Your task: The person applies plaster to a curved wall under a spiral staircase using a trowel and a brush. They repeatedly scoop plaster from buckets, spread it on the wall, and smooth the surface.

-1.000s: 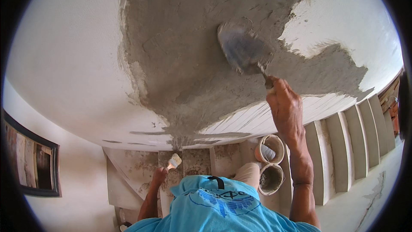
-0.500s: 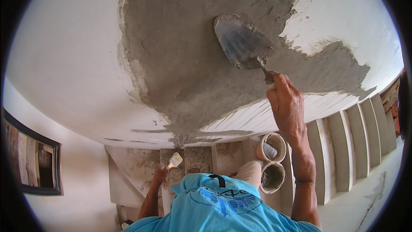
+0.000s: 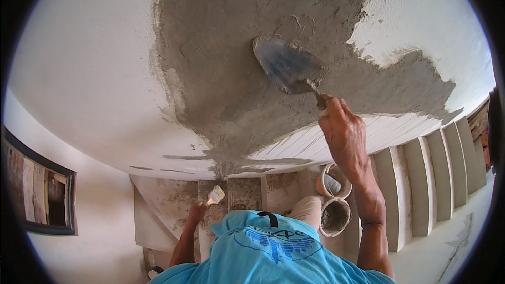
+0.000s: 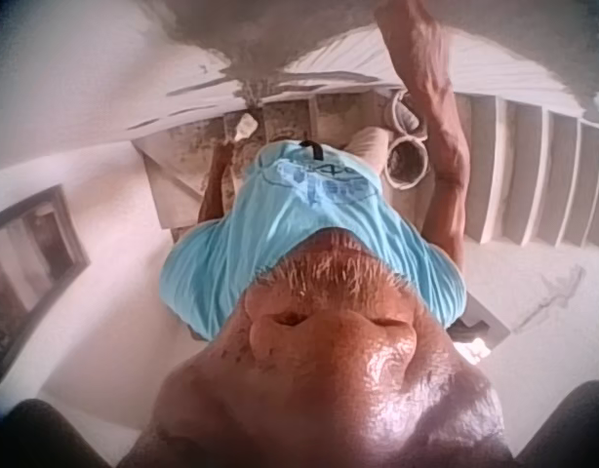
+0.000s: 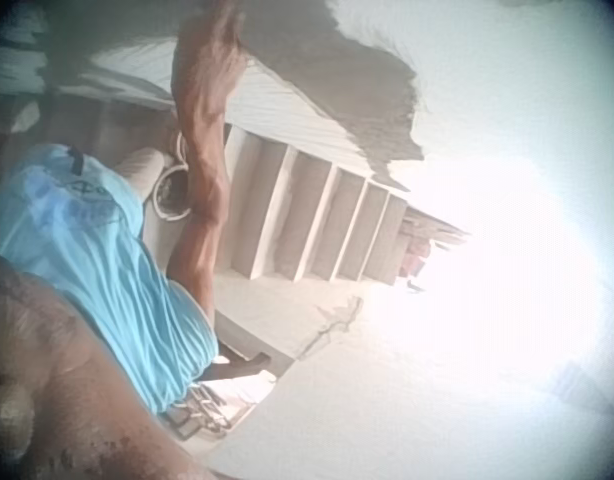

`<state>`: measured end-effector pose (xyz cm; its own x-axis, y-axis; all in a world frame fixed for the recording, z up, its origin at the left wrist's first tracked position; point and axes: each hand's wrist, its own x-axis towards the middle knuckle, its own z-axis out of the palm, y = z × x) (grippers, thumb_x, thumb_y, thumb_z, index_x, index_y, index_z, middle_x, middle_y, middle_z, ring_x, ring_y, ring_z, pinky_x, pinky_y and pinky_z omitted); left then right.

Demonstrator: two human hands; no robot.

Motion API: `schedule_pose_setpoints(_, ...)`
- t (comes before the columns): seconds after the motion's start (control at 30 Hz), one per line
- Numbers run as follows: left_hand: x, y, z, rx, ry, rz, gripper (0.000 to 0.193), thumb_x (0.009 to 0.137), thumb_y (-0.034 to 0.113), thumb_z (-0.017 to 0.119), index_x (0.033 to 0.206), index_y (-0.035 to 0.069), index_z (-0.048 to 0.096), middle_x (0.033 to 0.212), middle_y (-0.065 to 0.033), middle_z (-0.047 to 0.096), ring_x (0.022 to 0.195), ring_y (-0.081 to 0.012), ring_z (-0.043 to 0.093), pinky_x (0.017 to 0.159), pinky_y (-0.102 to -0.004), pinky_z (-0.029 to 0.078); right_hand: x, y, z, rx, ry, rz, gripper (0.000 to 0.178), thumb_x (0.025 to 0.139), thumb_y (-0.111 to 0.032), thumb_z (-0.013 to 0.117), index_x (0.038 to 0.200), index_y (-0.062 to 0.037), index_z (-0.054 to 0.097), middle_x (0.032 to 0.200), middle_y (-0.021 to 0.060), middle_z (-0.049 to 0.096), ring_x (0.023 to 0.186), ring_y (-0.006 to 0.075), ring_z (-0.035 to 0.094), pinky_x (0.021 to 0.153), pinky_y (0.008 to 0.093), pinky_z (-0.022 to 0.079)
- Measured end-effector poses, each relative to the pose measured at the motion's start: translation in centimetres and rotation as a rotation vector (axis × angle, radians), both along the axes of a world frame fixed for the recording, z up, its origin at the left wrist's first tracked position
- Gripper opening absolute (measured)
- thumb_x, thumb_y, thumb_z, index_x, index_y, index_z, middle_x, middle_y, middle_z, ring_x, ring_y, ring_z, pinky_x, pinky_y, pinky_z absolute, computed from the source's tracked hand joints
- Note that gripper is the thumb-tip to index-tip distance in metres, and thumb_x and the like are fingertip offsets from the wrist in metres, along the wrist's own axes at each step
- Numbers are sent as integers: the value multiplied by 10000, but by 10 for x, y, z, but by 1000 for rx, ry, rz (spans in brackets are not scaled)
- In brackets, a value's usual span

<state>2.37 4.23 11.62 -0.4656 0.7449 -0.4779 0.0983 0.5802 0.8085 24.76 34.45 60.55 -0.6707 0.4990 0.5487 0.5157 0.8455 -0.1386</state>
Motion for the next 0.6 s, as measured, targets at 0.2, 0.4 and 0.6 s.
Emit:
schedule_pose_setpoints(0.2, -2, -2, -20, -25, 4, -23, 307, 884, 260, 562, 749, -12, 601, 571, -75, 531, 519, -167, 531, 505, -353, 433, 20, -7, -22, -159, -170, 15, 195, 821, -59, 602, 998, -12, 535, 874, 183, 624, 687, 375, 647, 562, 445, 512)
schedule_pose_setpoints(0.4, -6, -34, -19, -128, 5, 85, 339, 860, 299, 568, 790, -26, 636, 597, -154, 583, 541, -266, 593, 550, -403, 463, 12, 10, -10, -134, 77, 9, 235, 826, -54, 594, 1054, -13, 557, 913, 181, 632, 699, 361, 646, 593, 435, 508)
schedule_pose_setpoints(0.6, 1, 2, -15, -93, -68, 37, 317, 863, 291, 560, 804, -11, 637, 605, -116, 579, 565, -225, 599, 532, -386, 466, 36, 21, 5, 53, -4, -113, 264, 826, -35, 578, 1090, -23, 568, 924, 165, 635, 714, 355, 646, 604, 436, 507)
